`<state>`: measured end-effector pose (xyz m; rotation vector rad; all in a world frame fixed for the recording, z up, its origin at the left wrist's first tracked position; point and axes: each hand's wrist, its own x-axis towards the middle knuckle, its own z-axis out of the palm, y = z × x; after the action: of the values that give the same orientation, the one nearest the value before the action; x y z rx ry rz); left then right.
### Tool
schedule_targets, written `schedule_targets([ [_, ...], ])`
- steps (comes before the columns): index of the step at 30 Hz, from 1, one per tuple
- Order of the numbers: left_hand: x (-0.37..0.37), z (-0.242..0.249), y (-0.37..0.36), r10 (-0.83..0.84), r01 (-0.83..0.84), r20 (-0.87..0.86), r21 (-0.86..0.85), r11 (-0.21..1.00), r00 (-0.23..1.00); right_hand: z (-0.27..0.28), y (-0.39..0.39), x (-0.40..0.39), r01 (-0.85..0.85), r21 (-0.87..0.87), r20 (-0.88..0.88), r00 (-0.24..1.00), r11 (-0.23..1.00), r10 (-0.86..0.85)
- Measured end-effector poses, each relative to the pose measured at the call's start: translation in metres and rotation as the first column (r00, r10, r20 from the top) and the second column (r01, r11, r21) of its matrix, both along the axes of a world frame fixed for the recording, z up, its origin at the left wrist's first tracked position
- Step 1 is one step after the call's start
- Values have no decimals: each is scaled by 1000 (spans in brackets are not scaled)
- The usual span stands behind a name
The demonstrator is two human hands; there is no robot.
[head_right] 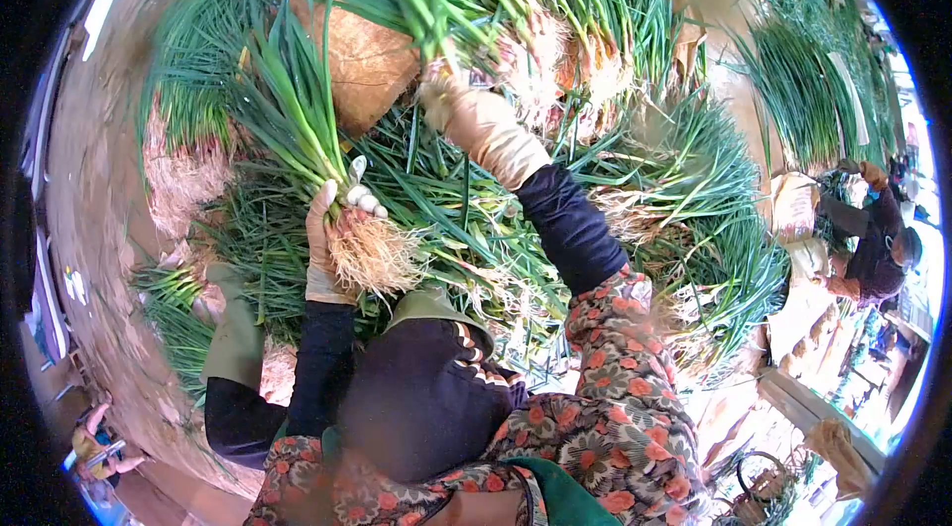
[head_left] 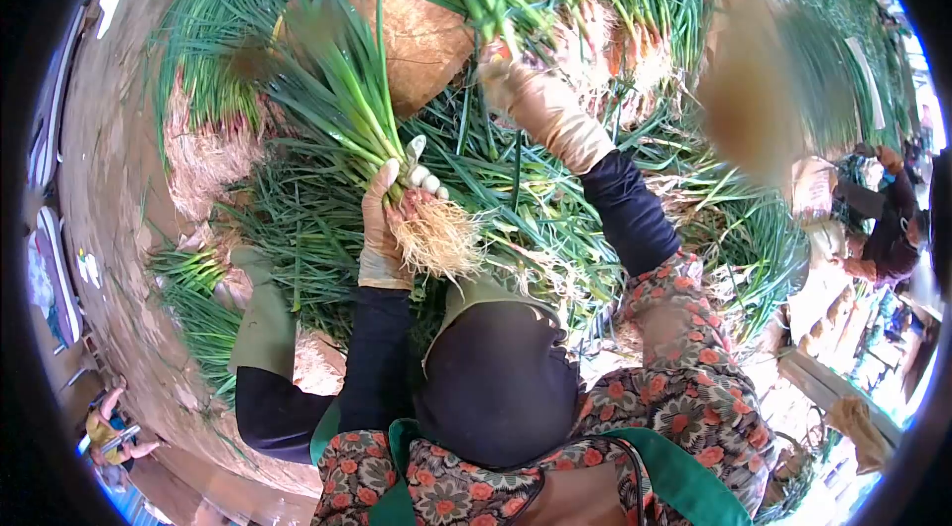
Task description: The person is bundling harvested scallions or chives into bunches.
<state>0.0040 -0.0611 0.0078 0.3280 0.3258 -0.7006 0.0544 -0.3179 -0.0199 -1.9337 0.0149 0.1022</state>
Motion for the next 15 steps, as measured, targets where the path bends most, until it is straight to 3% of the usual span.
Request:
schedule_targets([
  [1,0,-1,1,-10,10,10,0,1000,1000,-6,-3,-8,-154,-491,53,977,858,206],
  [2,2,-5,6,-42,43,17,-47,998,999,32,1,-18,-124,-443,-43,992,888,117],
  [3,1,-3,9,-44,44,11,-6,999,999,33,-9,-19,-33,-454,76,994,890,75],
  [5,-4,2,14,-24,25,22,-53,998,999,34,-36,-9,191,-3,373,911,982,-176],
  [7,-5,7,15,-43,45,59,-43,998,997,30,-73,0,562,-252,301,820,788,-488],
  [8,-6,18,10,-49,51,77,-18,999,996,24,-83,-1,570,-458,344,821,682,-456],
  [9,-8,24,6,-55,55,95,5,998,994,18,-89,1,446,-546,259,895,709,-364],
  [11,-7,25,1,-100,96,92,41,995,991,8,-81,-9,88,-735,-124,957,672,-262],
  [12,-5,13,4,-114,116,92,-12,993,989,-2,-70,-10,225,-740,45,957,634,-286],
  [13,-5,0,7,-123,129,85,-63,990,989,-9,-67,-20,362,-606,45,905,709,-423],
  [15,-7,6,5,-78,79,32,-7,997,996,2,-51,-22,557,-558,236,817,615,-526],
])
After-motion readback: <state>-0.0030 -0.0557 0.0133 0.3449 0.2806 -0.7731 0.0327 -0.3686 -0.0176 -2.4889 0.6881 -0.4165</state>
